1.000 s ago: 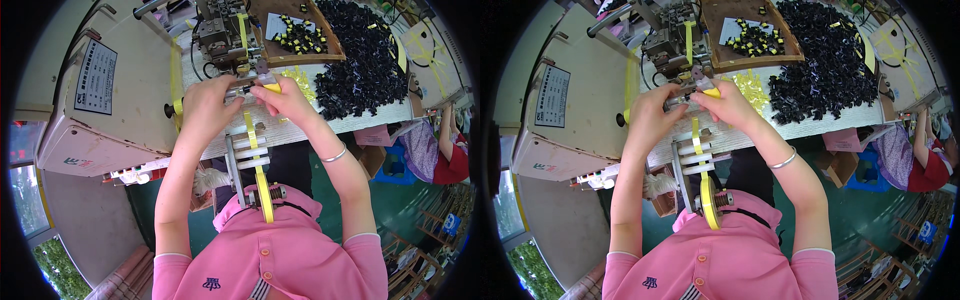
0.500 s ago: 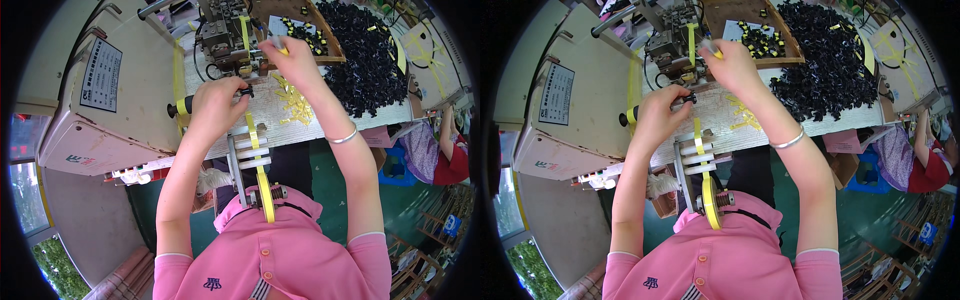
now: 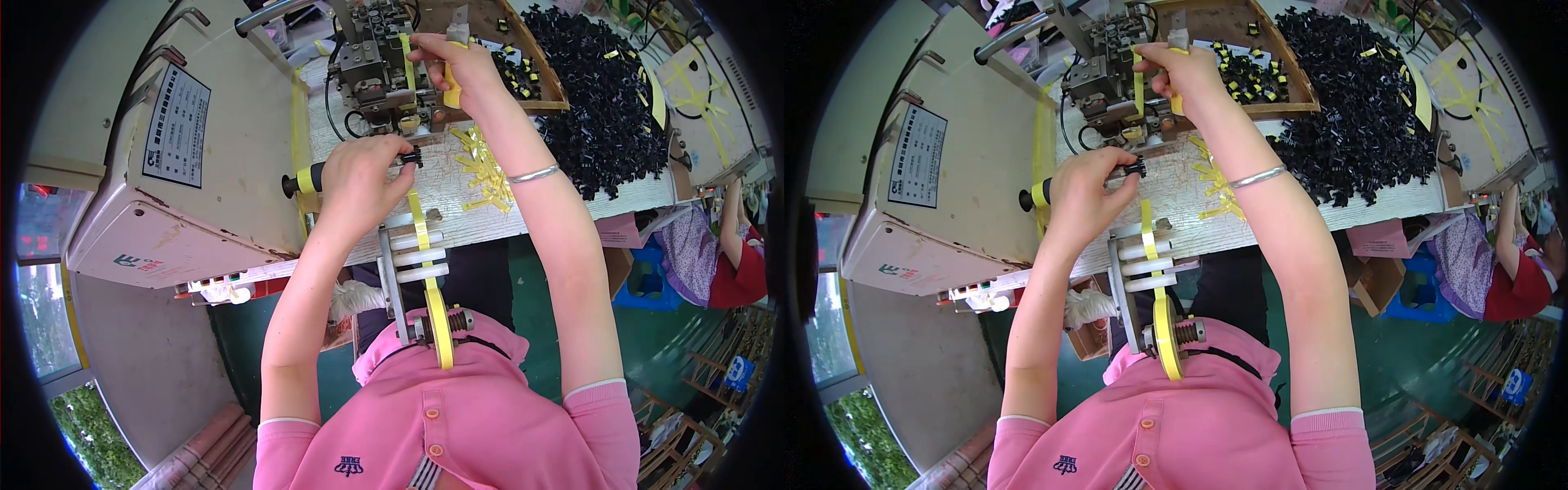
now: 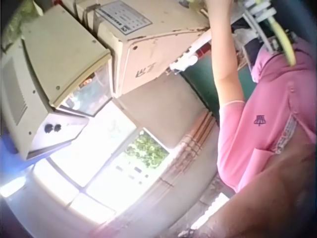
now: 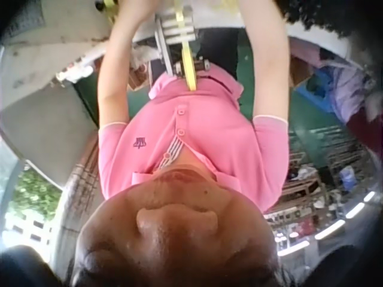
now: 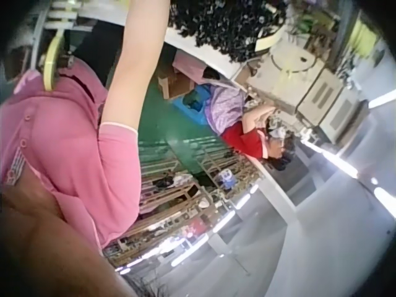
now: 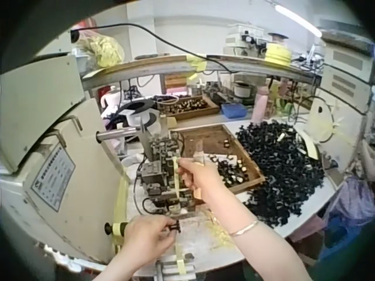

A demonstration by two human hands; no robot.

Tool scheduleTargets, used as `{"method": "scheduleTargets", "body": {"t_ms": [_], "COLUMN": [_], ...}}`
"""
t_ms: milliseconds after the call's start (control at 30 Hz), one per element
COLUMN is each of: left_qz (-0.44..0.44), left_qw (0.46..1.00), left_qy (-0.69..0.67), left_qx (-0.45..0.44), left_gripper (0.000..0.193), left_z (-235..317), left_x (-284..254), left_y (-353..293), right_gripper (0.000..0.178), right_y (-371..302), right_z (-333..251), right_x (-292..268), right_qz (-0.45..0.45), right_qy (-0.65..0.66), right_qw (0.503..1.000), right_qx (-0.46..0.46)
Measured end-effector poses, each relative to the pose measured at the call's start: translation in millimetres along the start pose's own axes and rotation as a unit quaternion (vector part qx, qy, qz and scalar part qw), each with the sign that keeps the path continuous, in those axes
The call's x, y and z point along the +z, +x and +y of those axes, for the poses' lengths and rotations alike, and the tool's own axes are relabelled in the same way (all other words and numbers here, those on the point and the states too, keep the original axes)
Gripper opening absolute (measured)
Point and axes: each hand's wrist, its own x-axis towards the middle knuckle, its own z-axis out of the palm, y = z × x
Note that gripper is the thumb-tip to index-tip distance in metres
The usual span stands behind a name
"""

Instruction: Assemble small electrical components and cables using an assembly machine at a workstation.

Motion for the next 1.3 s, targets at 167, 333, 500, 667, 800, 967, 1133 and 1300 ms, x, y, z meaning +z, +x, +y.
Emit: {"method": "scheduleTargets", "body": {"t_ms": [167,333,500,667,800,967,1133,1300], "left_qz": [-0.003,0.013,0.052,0.014,0.015,0.023,0.012,0.005], "left_qw": [1.000,1.000,0.997,0.998,0.998,0.999,0.998,0.998], "left_qy": [0.006,0.005,-0.024,-0.065,-0.065,-0.043,-0.054,-0.057], "left_qx": [0.008,0.026,0.043,-0.009,-0.004,0.003,-0.020,-0.030], "left_gripper": [0.016,0.016,0.015,0.015,0.016,0.017,0.018,0.019], "left_z": [-6,-14,-14,19,22,22,24,23], "left_x": [-1,-2,-1,6,6,7,6,7], "left_y": [-2,-6,-3,7,10,7,9,9], "right_gripper": [0.015,0.014,0.013,0.011,0.009,0.007,0.008,0.010], "right_y": [5,-17,-66,-110,-113,-114,-126,-128], "right_z": [-1,-1,0,12,16,15,14,31], "right_x": [-6,7,-4,-23,-14,-29,-35,-29], "right_qz": [-0.124,-0.056,-0.055,0.004,0.002,-0.015,-0.027,0.008], "right_qy": [-0.059,-0.175,-0.283,-0.257,-0.257,-0.371,-0.312,-0.099], "right_qw": [0.990,0.982,0.951,0.941,0.934,0.877,0.947,0.989], "right_qx": [-0.011,-0.052,-0.109,-0.219,-0.249,-0.304,-0.073,0.113]}}
